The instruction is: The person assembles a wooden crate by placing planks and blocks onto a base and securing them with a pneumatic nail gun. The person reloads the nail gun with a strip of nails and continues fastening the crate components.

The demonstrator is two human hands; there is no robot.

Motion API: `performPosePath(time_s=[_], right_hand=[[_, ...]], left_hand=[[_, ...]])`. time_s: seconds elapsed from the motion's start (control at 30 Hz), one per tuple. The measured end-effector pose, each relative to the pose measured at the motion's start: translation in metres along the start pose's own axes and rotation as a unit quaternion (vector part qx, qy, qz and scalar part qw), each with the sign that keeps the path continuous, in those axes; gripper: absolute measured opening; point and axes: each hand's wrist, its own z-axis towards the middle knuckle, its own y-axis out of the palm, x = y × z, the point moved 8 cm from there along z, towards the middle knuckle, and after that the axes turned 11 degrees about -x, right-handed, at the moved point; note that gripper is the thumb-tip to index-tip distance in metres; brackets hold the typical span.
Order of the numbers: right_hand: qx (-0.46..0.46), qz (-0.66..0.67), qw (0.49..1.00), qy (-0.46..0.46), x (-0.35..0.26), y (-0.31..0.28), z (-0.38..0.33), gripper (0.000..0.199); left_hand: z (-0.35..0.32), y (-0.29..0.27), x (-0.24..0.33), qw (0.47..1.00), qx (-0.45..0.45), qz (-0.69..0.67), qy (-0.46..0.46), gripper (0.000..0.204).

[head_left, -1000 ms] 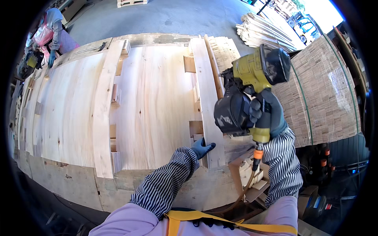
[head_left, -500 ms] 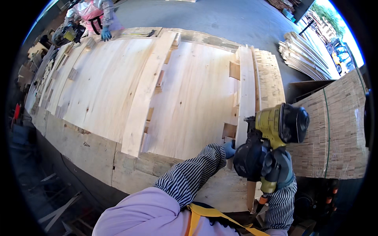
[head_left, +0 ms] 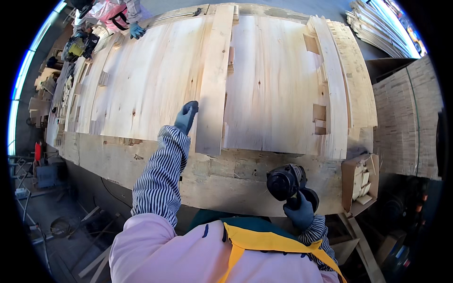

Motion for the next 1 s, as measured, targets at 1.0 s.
performPosePath(time_s=[1.0], right_hand=[[0.186,0.066,0.967,-0.162,-0.177,0.123,0.190,0.054]], left_hand=[[0.037,0.060,0.013,0.984,-0.015,-0.153,0.090,0.037]])
